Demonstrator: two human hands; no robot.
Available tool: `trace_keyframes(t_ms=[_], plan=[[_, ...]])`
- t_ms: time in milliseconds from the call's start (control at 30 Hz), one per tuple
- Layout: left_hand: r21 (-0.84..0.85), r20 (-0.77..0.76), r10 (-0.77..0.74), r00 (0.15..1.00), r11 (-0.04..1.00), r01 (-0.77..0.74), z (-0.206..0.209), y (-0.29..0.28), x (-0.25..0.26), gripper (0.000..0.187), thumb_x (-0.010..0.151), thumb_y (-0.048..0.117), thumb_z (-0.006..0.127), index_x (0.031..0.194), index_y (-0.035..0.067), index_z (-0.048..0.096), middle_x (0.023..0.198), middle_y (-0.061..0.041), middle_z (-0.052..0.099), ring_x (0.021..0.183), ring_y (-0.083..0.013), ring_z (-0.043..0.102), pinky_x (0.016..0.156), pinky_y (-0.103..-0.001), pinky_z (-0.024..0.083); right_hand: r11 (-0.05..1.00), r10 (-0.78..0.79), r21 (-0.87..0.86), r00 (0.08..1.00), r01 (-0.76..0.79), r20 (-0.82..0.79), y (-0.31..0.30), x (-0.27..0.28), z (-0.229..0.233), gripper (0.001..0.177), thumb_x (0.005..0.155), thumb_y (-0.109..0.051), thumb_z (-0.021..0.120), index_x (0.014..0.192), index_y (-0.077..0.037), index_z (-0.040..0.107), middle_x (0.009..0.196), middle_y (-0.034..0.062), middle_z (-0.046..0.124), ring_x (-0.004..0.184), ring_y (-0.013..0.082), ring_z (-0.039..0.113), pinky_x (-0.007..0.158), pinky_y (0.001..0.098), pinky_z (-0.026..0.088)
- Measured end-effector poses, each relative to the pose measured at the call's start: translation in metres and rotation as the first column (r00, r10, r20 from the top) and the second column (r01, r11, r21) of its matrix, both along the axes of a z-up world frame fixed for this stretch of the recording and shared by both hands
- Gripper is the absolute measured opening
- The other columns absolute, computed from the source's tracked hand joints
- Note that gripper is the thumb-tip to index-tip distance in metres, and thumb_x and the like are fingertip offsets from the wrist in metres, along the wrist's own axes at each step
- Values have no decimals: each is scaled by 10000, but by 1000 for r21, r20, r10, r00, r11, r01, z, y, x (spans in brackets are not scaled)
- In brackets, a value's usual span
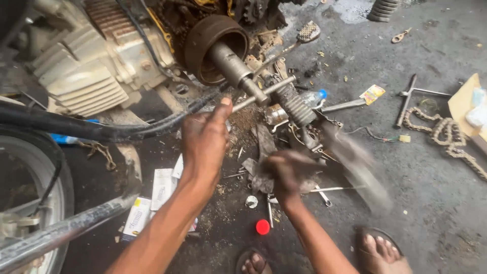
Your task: The person uses a wrench to loosen a nut on a motorcycle engine shaft, then uses a hammer to tap a metal component into place. They remove the component, wipe it with a cloth, and place it on the ground.
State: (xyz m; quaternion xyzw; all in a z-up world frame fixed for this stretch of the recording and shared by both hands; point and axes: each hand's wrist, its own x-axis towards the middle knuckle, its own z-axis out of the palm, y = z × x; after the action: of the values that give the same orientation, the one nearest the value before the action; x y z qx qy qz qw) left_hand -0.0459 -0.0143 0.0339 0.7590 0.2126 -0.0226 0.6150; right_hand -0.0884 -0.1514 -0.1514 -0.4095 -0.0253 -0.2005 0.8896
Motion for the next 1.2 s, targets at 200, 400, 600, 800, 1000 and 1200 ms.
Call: trace_keyframes(t_ms=[200,400,600,800,1000,1200], plan=[[243,342,-10,939,967,-78,-36,5,9,519,1000,265,661,554,98,454,510,10,378,461,-104,324,459,-317,261,917,133,-255,837,-307,-531,-8,-10,-18,216,815,-127,669,669,2,575,529,100,553,374,182,513,367,338,404],[-407,619,361,697,907,-108,-28,-36,36,371,971,227,591,641,149,442,572,8,439,496,-123,391,453,-346,344,993,110,-12,939,-121,-325,-73,-17,47,109,773,-101,636,736,-84,535,566,46,521,419,159,504,392,340,423],[-811,480,484,732,563,159,-27,-38,46,517,1068,394,511,649,174,305,536,26,266,475,-126,230,468,-329,216,997,-2,71,999,-2,55,-123,9,93,264,953,-102,641,726,-100,507,548,50,467,455,166,497,501,369,457],[-506,742,335,581,848,158,-11,-48,50,524,1039,488,538,677,146,375,533,4,306,433,-141,276,419,-339,260,730,238,-381,733,-568,-637,-105,27,93,208,806,-105,619,623,-39,545,473,45,492,352,158,459,340,333,374],[-491,630,372,682,871,-21,4,-47,45,552,989,511,601,630,199,322,507,50,250,385,-75,249,341,-315,230,890,299,-114,756,-440,-582,-152,13,113,84,764,-72,598,715,-5,587,495,16,449,368,124,396,336,310,310],[-405,624,399,673,900,-158,11,-50,46,530,960,503,621,634,192,341,528,50,283,397,-102,299,328,-336,261,958,218,-69,860,-279,-462,-133,20,87,145,851,-133,580,733,-58,619,547,6,514,448,123,500,448,314,424]])
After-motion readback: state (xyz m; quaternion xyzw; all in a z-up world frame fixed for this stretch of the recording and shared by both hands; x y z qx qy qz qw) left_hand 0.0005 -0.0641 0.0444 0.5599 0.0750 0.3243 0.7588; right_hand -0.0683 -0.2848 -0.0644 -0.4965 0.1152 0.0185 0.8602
